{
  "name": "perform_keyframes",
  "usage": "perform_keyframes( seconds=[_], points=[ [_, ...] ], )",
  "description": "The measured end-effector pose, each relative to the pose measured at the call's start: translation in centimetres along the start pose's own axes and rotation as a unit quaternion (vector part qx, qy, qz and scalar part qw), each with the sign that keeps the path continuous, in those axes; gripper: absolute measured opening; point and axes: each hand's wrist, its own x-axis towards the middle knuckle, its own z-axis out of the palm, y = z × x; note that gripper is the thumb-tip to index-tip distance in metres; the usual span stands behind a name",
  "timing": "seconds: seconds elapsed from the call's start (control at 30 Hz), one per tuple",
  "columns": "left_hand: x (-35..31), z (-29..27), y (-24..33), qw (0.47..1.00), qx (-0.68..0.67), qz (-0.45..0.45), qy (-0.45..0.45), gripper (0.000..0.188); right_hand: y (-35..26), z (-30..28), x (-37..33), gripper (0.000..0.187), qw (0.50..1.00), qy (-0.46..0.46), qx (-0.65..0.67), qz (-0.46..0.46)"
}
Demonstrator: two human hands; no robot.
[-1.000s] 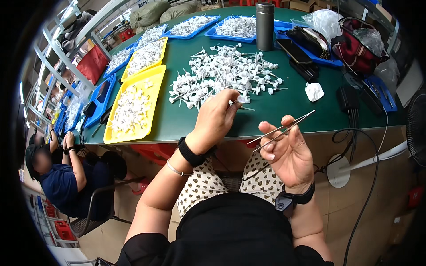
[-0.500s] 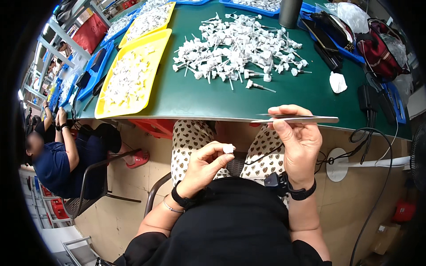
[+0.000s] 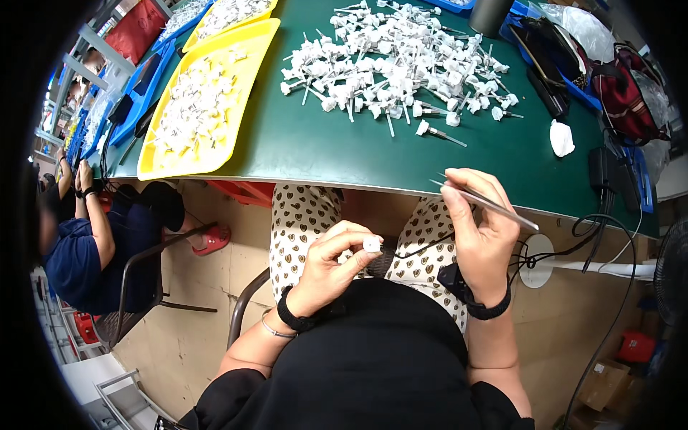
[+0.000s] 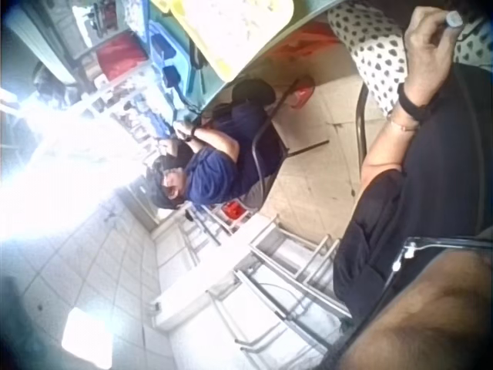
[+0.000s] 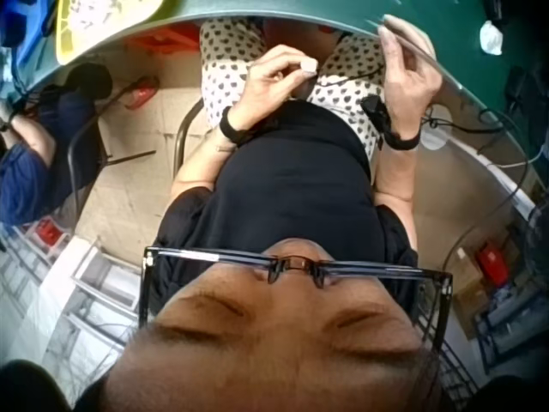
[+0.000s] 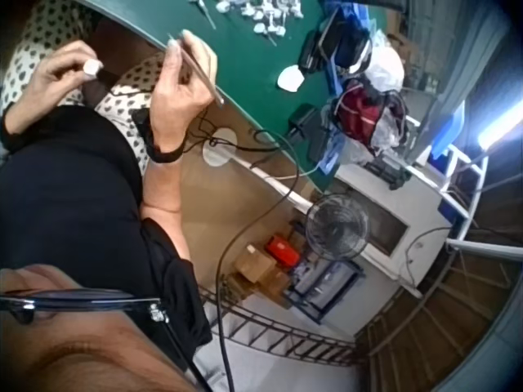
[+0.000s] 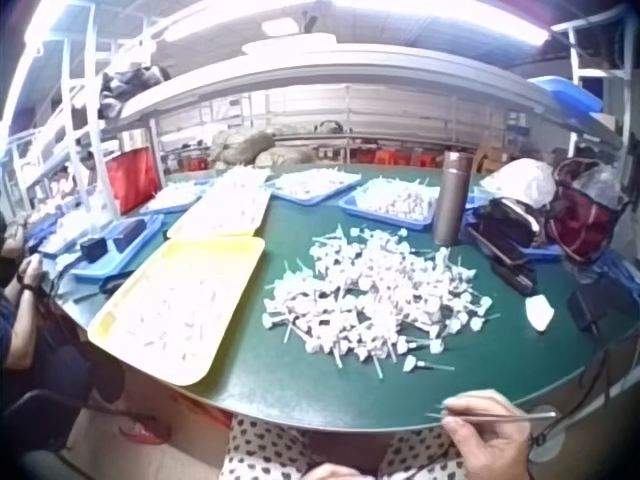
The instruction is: The person sits at a green workbench and repeatedly picks up small white plastic components from a pile. Using a metal tool, they manipulate each component individually before placing it back on the table. The process is repetitive and involves handling the items one at a time.
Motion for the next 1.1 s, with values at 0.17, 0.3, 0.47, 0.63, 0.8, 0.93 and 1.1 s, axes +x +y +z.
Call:
perform_keyframes(
  seconds=[0.17,0.3,0.47,0.63,0.8,0.93,1.1],
  points=[
    [-0.3,0.2,-0.9,0.999,0.034,0.019,0.022,0.014,-1.4,1.5,-4.6,0.023,0.969,-0.112,0.209,0.071],
    [-0.8,0.5,-1.5,0.999,0.029,-0.015,0.039,0.013,-0.2,3.1,-7.0,0.024,0.983,-0.092,0.142,0.064],
    [-1.3,0.6,-2.2,0.998,0.035,-0.027,0.048,0.015,0.8,4.1,-8.0,0.020,0.993,-0.100,0.065,0.010],
    [-1.7,0.5,-2.8,0.998,0.060,-0.005,0.036,0.017,1.0,4.8,-8.1,0.016,0.991,-0.095,0.085,0.039],
    [-1.8,0.4,-3.0,0.996,0.074,0.006,0.041,0.018,1.1,4.7,-8.0,0.013,0.992,-0.116,0.035,0.018],
    [-1.6,0.4,-2.7,0.995,0.095,0.004,0.040,0.017,1.1,4.8,-7.9,0.013,0.992,-0.120,0.033,0.020],
    [-1.6,0.4,-2.8,0.994,0.104,-0.001,0.033,0.015,0.9,4.7,-7.8,0.012,0.991,-0.125,0.027,0.039]
  ],
)
